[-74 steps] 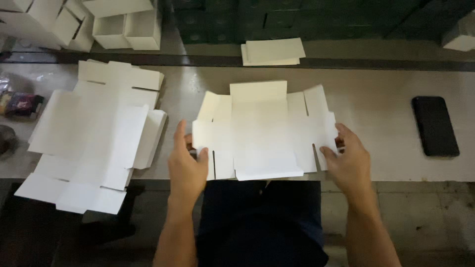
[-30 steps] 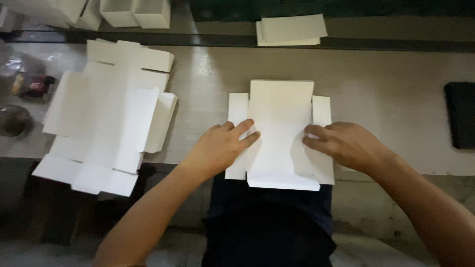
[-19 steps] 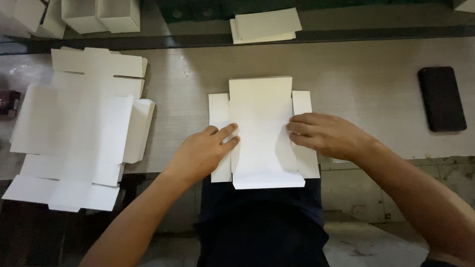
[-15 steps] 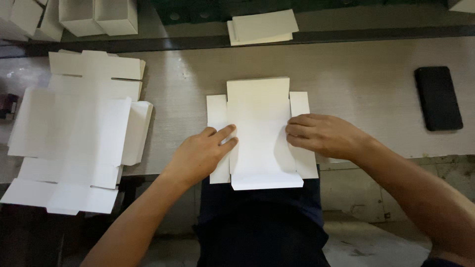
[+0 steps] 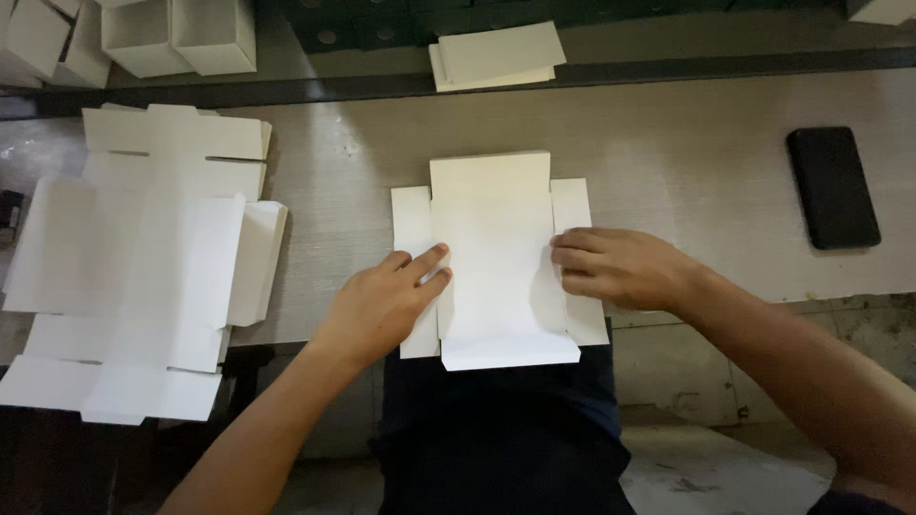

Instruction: The person folds flat white cardboard pieces into small rectangular boxes by hand. They fold the side flaps, tuck the tabs into slots, and then place the finished boxes on the table.

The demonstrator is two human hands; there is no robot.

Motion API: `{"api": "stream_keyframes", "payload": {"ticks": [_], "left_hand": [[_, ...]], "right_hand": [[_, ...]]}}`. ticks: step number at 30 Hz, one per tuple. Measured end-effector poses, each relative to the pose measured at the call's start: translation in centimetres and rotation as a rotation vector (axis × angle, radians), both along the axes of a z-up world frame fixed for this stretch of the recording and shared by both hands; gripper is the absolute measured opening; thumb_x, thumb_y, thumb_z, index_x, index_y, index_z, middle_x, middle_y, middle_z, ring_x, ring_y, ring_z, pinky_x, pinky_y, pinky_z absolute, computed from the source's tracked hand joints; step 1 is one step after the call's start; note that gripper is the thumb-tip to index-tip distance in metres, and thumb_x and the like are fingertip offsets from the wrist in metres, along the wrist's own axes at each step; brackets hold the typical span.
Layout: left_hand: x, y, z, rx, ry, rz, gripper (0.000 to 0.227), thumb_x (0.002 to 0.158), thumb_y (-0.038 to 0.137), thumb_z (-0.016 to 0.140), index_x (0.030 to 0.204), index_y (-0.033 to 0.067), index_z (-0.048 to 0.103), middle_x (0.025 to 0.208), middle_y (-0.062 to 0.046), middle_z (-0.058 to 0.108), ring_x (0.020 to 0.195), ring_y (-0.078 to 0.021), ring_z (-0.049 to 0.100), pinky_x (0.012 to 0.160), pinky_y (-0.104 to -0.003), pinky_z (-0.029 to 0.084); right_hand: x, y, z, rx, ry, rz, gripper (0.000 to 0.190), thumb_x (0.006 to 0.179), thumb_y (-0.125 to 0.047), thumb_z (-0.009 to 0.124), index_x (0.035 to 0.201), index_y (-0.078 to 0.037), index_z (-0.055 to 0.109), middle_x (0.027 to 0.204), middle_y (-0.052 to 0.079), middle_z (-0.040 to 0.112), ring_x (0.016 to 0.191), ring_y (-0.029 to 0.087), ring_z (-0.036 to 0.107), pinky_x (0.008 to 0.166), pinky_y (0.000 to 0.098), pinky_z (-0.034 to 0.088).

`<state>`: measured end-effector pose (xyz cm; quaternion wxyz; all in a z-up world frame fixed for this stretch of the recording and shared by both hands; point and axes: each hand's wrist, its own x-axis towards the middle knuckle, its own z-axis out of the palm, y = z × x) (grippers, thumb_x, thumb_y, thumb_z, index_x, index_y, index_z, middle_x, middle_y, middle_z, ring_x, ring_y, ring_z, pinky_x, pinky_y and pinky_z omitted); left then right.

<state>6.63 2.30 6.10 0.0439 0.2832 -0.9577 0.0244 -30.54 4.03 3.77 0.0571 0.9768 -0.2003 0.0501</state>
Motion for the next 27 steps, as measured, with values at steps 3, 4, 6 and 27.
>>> {"api": "stream_keyframes", "payload": {"ticks": [3, 4, 6, 27], "left_hand": [[0.2, -0.1, 0.0, -0.002, 0.031, -0.028, 0.033, 0.095, 0.002, 0.056, 0.123, 0.0159, 0.065, 0.135, -0.008, 0.062, 0.102, -0.0296, 0.068, 0.071, -0.034, 0.062], [0.2, 0.0, -0.1, 0.000, 0.030, -0.025, 0.033, 0.095, 0.002, 0.056, 0.123, 0.0159, 0.065, 0.135, -0.008, 0.062, 0.102, -0.0296, 0.068, 0.071, -0.034, 0.062], [0.3, 0.0, -0.2, 0.012, 0.038, 0.000, 0.031, 0.094, 0.002, 0.056, 0.120, 0.0159, 0.065, 0.138, -0.007, 0.061, 0.104, -0.0281, 0.067, 0.071, -0.032, 0.062], [3.4, 3.4, -0.7, 0.235, -0.063, -0.023, 0.093, 0.073, 0.031, 0.082, 0.151, 0.0001, 0.042, 0.158, -0.025, 0.035, 0.147, -0.0441, 0.037, 0.118, -0.057, 0.034]], "right_hand": [[0.0, 0.8, 0.1, 0.026, -0.050, -0.043, 0.006, 0.099, -0.008, 0.060, 0.096, -0.006, 0.056, 0.108, 0.011, 0.056, 0.121, 0.032, 0.062, 0.108, 0.0457, 0.051], [-0.1, 1.1, 0.0, 0.028, -0.052, -0.040, 0.006, 0.099, -0.008, 0.060, 0.096, -0.006, 0.056, 0.108, 0.011, 0.056, 0.121, 0.032, 0.062, 0.108, 0.0457, 0.051], [-0.5, 1.5, -0.1, 0.046, -0.073, -0.093, 0.004, 0.099, -0.009, 0.060, 0.096, -0.006, 0.058, 0.113, 0.009, 0.058, 0.124, 0.033, 0.061, 0.110, 0.0455, 0.052], [-1.3, 8.7, -3.8, 0.083, -0.077, -0.486, 0.070, 0.078, -0.037, 0.082, 0.139, -0.020, 0.054, 0.135, 0.005, 0.055, 0.129, 0.031, 0.057, 0.110, 0.0494, 0.048]]}}
